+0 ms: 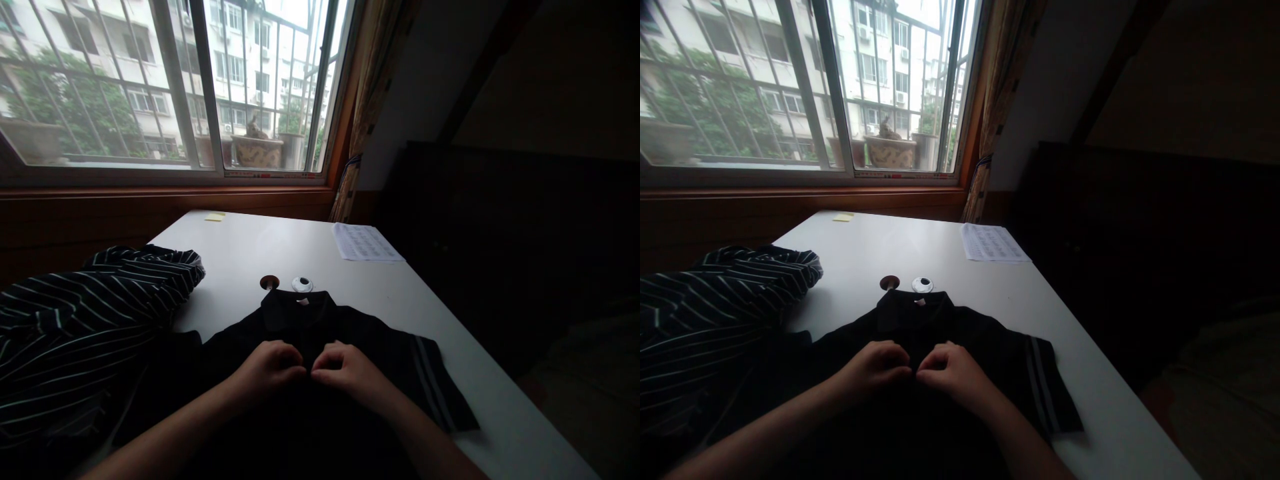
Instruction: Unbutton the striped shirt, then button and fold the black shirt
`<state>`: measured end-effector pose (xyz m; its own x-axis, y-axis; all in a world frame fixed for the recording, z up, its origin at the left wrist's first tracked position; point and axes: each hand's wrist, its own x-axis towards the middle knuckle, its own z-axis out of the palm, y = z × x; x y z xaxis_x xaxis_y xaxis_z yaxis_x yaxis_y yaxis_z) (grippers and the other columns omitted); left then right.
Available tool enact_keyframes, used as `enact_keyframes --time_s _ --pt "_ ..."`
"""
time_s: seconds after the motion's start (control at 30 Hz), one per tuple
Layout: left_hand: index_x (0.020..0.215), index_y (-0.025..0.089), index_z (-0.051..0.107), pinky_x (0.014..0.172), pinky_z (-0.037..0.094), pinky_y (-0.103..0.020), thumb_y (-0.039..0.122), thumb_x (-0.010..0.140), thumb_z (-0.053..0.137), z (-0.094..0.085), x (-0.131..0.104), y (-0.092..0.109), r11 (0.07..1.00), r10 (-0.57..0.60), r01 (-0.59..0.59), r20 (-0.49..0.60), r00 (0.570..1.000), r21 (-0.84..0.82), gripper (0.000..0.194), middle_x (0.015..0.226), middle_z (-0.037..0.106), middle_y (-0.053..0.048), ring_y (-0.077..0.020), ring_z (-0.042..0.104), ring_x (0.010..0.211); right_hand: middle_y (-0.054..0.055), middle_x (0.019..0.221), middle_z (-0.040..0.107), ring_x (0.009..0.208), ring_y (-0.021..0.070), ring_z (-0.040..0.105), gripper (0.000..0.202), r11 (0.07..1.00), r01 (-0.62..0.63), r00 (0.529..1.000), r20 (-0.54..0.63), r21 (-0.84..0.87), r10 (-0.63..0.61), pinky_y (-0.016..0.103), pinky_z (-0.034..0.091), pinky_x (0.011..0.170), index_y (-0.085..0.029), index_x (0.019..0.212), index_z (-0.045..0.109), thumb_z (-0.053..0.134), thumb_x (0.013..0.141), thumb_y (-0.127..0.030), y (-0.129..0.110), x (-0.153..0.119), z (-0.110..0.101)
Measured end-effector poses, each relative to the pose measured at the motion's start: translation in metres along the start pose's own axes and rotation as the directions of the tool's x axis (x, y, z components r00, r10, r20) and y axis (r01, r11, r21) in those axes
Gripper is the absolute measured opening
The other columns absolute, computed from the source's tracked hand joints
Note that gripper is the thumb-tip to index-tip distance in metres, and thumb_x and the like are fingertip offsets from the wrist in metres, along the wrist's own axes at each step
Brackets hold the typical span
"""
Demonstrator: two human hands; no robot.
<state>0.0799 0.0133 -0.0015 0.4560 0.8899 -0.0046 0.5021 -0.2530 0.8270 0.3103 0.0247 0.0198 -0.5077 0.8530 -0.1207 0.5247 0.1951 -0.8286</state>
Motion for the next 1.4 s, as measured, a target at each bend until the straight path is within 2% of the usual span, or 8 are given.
enact_keyframes --time_s 0.13,0.3,0.43,0.6,0.73,1.07,1.4 --pt "0.091 0.015 0.073 0.071 0.047 -0.024 0.030 0.085 0.069 0.000 0.000 -0.001 1.000 0.016 -0.016 -0.018 1.000 0.012 0.016 0.087 0.070 -0.004 -0.0169 0.063 0.080 0.001 0.079 0.068 0.089 0.0216 0.061 0.010 1.000 -0.008 1.000 -0.021 -0.005 0.008 0.037 0.037 0.092 -0.021 0.077 0.078 0.074 0.079 -0.030 -0.001 0.001 0.003" --pt "0.091 0.014 0.074 0.071 0.046 -0.024 0.028 0.085 0.070 0.000 -0.001 0.001 0.999 0.015 -0.014 -0.021 1.000 0.029 0.016 0.087 0.069 -0.005 -0.0162 0.063 0.079 0.002 0.081 0.068 0.090 0.0224 0.060 0.011 1.000 -0.028 0.998 -0.052 -0.008 0.028 0.034 0.040 0.084 -0.021 0.077 0.077 0.075 0.077 -0.031 0.000 0.002 0.007" --pt "0.090 0.014 0.074 0.069 0.046 -0.024 0.027 0.085 0.070 0.000 -0.002 0.003 0.999 0.004 -0.002 -0.034 0.999 0.050 0.015 0.086 0.068 -0.005 -0.0159 0.062 0.077 0.002 0.079 0.068 0.090 0.0221 0.060 0.011 0.999 -0.033 0.997 -0.070 -0.013 0.032 0.034 0.039 0.086 -0.020 0.074 0.076 0.076 0.077 -0.031 0.000 0.002 0.009" --pt "0.090 0.015 0.074 0.069 0.046 -0.024 0.027 0.085 0.070 -0.001 -0.002 0.008 0.996 -0.013 0.014 -0.016 1.000 0.083 0.014 0.086 0.069 -0.005 -0.0162 0.063 0.077 0.002 0.079 0.068 0.089 0.0213 0.059 0.010 1.000 -0.028 0.998 -0.062 -0.013 0.027 0.032 0.040 0.080 -0.020 0.074 0.076 0.076 0.077 -0.030 -0.001 0.001 0.009" --pt "0.090 0.015 0.075 0.070 0.047 -0.024 0.025 0.084 0.070 -0.003 -0.001 0.011 0.997 -0.024 0.024 -0.012 1.000 0.078 0.012 0.086 0.070 -0.004 -0.0161 0.063 0.078 0.002 0.079 0.067 0.088 0.0208 0.059 0.009 1.000 -0.022 0.998 -0.063 -0.021 0.021 0.033 0.039 0.082 -0.020 0.074 0.076 0.076 0.077 -0.029 -0.001 0.000 0.009" --pt "0.090 0.015 0.075 0.070 0.045 -0.024 0.025 0.085 0.070 -0.002 -0.001 0.006 0.996 0.036 -0.034 -0.015 0.999 0.086 0.012 0.084 0.070 -0.004 -0.0158 0.063 0.078 0.001 0.077 0.067 0.087 0.0210 0.059 0.011 0.999 -0.019 0.998 -0.057 -0.028 0.017 0.033 0.038 0.082 -0.020 0.073 0.076 0.075 0.078 -0.030 -0.001 0.002 0.008" --pt "0.091 0.016 0.074 0.071 0.047 -0.023 0.028 0.085 0.068 -0.003 -0.002 0.006 0.996 0.031 -0.031 -0.004 1.000 0.089 0.014 0.087 0.071 -0.004 -0.0158 0.064 0.079 0.002 0.078 0.068 0.086 0.0205 0.060 0.011 0.999 -0.027 0.998 -0.052 -0.028 0.026 0.033 0.039 0.082 -0.020 0.075 0.077 0.074 0.078 -0.030 0.001 0.001 0.007"
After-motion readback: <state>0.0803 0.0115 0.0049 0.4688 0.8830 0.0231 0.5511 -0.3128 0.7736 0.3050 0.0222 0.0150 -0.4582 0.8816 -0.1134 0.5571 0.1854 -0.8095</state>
